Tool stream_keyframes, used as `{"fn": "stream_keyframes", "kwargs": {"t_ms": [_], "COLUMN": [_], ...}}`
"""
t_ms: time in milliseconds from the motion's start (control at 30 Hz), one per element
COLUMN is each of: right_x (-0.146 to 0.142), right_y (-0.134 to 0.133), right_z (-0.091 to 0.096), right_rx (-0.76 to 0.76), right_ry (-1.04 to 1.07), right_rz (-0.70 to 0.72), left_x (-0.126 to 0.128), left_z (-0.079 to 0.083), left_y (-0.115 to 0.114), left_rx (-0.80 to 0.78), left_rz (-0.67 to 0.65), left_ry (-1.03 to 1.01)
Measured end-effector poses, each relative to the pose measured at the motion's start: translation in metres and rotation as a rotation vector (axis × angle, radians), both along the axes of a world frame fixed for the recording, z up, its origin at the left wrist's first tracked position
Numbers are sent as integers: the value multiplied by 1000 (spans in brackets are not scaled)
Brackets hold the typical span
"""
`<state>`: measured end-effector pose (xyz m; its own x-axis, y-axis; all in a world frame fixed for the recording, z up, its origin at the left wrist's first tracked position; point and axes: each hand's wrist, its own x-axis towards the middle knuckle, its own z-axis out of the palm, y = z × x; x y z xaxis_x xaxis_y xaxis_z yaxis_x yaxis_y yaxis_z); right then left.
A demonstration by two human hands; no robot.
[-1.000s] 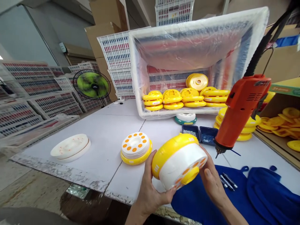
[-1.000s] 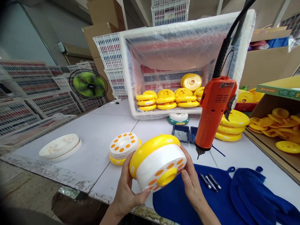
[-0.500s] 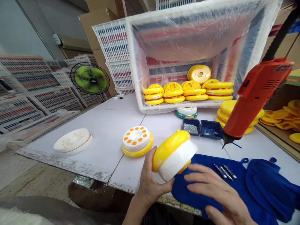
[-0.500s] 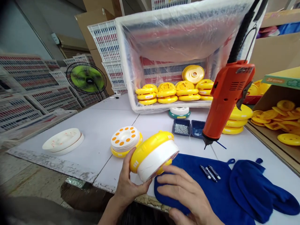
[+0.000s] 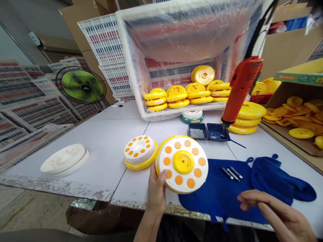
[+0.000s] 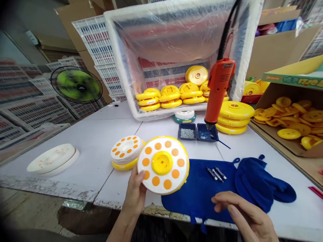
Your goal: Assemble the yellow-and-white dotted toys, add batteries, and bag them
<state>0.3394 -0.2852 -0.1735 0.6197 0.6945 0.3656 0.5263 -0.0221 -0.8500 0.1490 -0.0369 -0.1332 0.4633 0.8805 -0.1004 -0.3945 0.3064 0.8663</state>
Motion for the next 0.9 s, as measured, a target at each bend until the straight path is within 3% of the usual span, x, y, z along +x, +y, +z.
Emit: {"fn": "stream_keyframes", "kwargs": {"t_ms": [100,167,367,500,567,667,800,900], "right_x": [-9,-19,-46,-49,-48,-44,-35,-30], "right_y": [16,32,63,63,63,67,74,76], "right_z": [12,24,40,37,32,15,-17,-34], "right_rx": [18,46,153,102,83,79,28,3], "right_ry": [6,22,-66,-33,38,259,559,622], "right_rz": [28,34,149,198,216,196,200,216], "left_x": [4,5,1,-10,-16,-24,-23,-15], "left_z": [-5,-9,-17,-25,-22,6,66,94], "left_y": [4,7,12,17,21,25,16,6], "left_rx": [-283,-345,-286,-239,-183,95,808,1285], "left_rz": [-3,19,-31,-204,-311,-350,-292,-274], "left_ry": [-83,-159,-252,-291,-271,-104,505,811]}}
